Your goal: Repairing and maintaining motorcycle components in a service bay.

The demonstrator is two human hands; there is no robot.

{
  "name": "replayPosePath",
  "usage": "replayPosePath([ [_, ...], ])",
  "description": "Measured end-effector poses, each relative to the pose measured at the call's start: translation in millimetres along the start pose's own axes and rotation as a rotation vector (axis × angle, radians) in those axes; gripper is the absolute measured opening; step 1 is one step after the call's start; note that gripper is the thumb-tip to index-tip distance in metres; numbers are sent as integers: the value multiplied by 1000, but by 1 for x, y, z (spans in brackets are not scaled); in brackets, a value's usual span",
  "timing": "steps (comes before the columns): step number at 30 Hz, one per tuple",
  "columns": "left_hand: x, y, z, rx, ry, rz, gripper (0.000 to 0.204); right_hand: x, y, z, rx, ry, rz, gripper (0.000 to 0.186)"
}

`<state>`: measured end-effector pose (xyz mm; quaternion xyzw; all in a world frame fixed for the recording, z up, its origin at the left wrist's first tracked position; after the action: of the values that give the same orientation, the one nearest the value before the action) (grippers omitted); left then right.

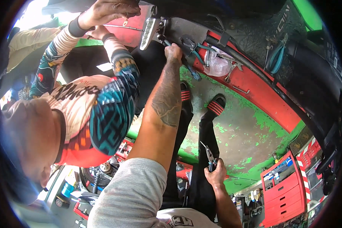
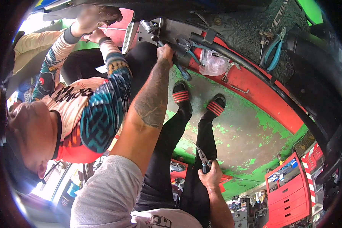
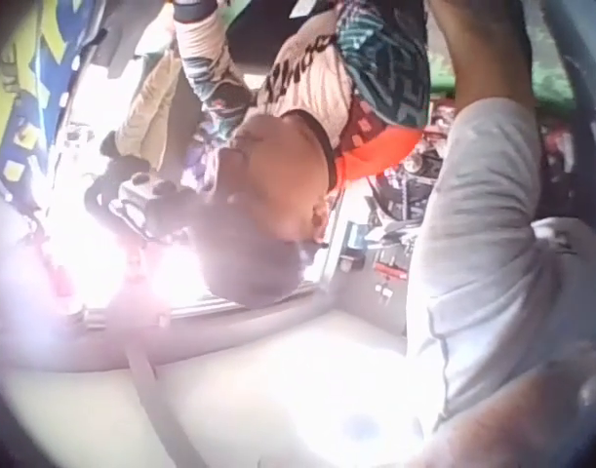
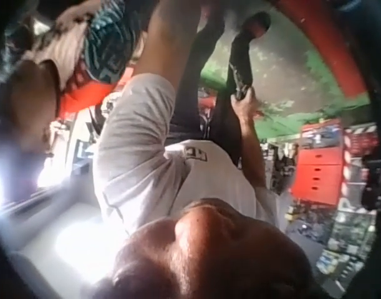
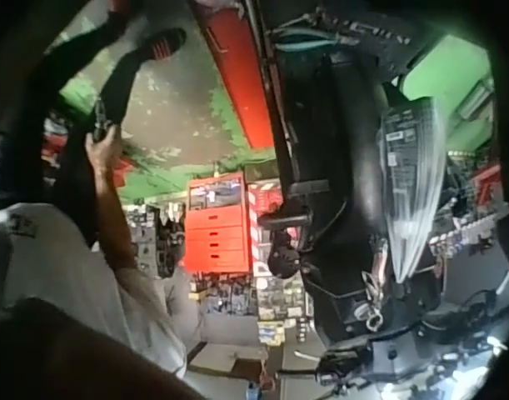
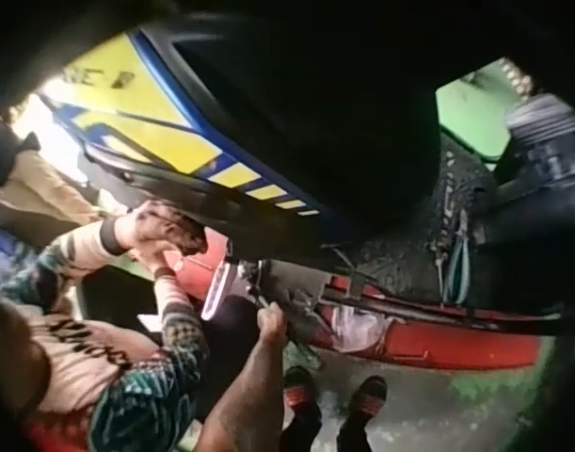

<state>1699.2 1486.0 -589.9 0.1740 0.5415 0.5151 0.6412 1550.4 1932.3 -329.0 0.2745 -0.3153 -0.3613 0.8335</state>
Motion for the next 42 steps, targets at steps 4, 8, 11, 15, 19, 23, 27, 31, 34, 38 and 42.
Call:
replayPosePath([
  [4,3,-4,12,52,-88,-269,24,14,0,-8,57,-23,-4,54],
  [8,44,89,8,275,1,-174,20,1,-3,8,21,43,11,53],
  [11,52,114,23,331,18,-71,21,8,-3,11,-56,-13,126,50],
  [15,29,91,14,283,-68,-163,23,11,-9,21,-25,13,119,51],
  [19,9,60,-32,100,-533,-535,31,3,-18,30,-36,45,100,49],
  [23,4,37,-32,-205,-538,-772,38,9,-19,32,-40,40,150,44],
  [27,22,27,-50,-125,-669,-698,47,-4,-21,32,-36,43,142,45],
  [31,-32,43,-58,-277,-693,-933,35,-19,-22,34,-71,99,117,49],
  [34,-93,-1,-65,-344,-889,-1004,31,-20,-26,37,-62,106,106,51],
  [38,-136,-69,-85,-296,-1308,-1185,27,-19,-34,45,-103,86,172,54],
  [42,-137,-76,-105,-255,-1202,-1188,27,-14,-39,51,-117,106,169,52],
])
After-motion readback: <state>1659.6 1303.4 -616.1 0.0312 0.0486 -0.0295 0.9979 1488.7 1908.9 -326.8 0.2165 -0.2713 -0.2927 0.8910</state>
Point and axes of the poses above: each hand's wrist, its own y-axis away from the middle knuckle, its own z-axis out of the back of the hand, x = y × z, the point moved 8 cm from there along -y, towards the middle knuckle, and after that the axes turned 6 degrees about -x, right-handed, at the moved point
